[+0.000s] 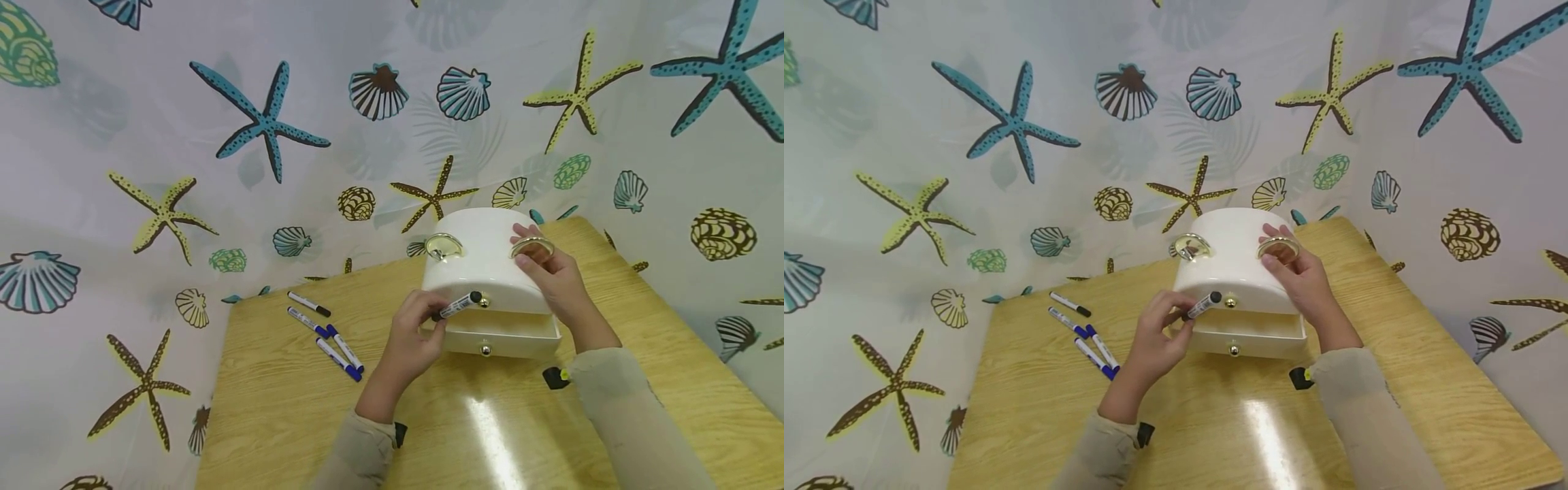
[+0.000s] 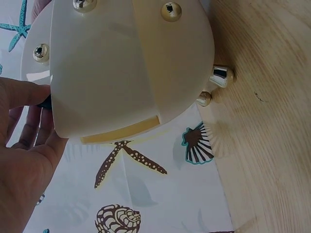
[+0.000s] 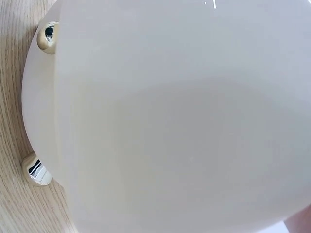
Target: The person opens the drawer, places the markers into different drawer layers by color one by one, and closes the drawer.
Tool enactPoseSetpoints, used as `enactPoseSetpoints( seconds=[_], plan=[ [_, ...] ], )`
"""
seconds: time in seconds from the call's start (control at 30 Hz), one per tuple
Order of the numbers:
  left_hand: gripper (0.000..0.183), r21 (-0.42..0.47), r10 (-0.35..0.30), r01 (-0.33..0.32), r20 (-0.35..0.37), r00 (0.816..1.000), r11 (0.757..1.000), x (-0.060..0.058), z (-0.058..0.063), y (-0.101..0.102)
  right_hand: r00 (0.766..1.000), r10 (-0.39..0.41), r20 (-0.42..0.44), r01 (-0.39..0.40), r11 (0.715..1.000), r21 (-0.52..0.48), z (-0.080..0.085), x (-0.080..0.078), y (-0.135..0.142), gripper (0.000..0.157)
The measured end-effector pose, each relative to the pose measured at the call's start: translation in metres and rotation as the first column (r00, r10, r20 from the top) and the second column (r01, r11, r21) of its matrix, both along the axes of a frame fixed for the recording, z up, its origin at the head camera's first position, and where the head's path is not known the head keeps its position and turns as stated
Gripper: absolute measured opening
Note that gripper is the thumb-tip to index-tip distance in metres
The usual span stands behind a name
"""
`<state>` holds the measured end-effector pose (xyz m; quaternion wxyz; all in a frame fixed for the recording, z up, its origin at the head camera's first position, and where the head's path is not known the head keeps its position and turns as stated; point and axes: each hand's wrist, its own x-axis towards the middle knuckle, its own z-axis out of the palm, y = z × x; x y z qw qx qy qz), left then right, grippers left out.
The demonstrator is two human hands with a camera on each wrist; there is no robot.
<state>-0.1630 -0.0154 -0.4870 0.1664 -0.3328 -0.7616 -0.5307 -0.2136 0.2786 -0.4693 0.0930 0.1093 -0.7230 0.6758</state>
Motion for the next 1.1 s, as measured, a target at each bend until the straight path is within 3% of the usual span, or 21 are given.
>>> enactPoseSetpoints(
  seconds=[0.2,0.43,0.6,0.87,1.1],
  plan=[
    [0.034,-0.055,0.02,-0.024,-0.079,0.997,0.998,-0.002,0.0,0.001,1.0,-0.008,0.022,0.008,1.0,0.003,0.001,0.0,0.0,0.023],
    [0.032,-0.083,0.036,-0.041,-0.068,0.997,0.996,-0.003,0.0,0.0,1.0,-0.008,0.021,0.008,1.0,0.001,0.0,0.0,0.0,0.027],
    [0.031,-0.057,0.03,-0.033,-0.056,0.998,0.998,-0.002,-0.001,0.0,1.0,0.001,0.007,-0.001,1.0,-0.014,-0.002,0.001,0.0,0.021],
    [0.027,0.032,0.033,-0.031,-0.056,0.998,0.999,-0.002,-0.002,-0.006,1.0,-0.015,0.025,0.014,1.0,0.014,0.0,0.0,0.0,0.024],
    [0.02,0.034,0.09,-0.088,-0.059,0.994,0.996,-0.006,-0.001,-0.018,1.0,0.002,0.004,-0.002,1.0,-0.013,0.0,0.001,0.0,0.018]
  ],
)
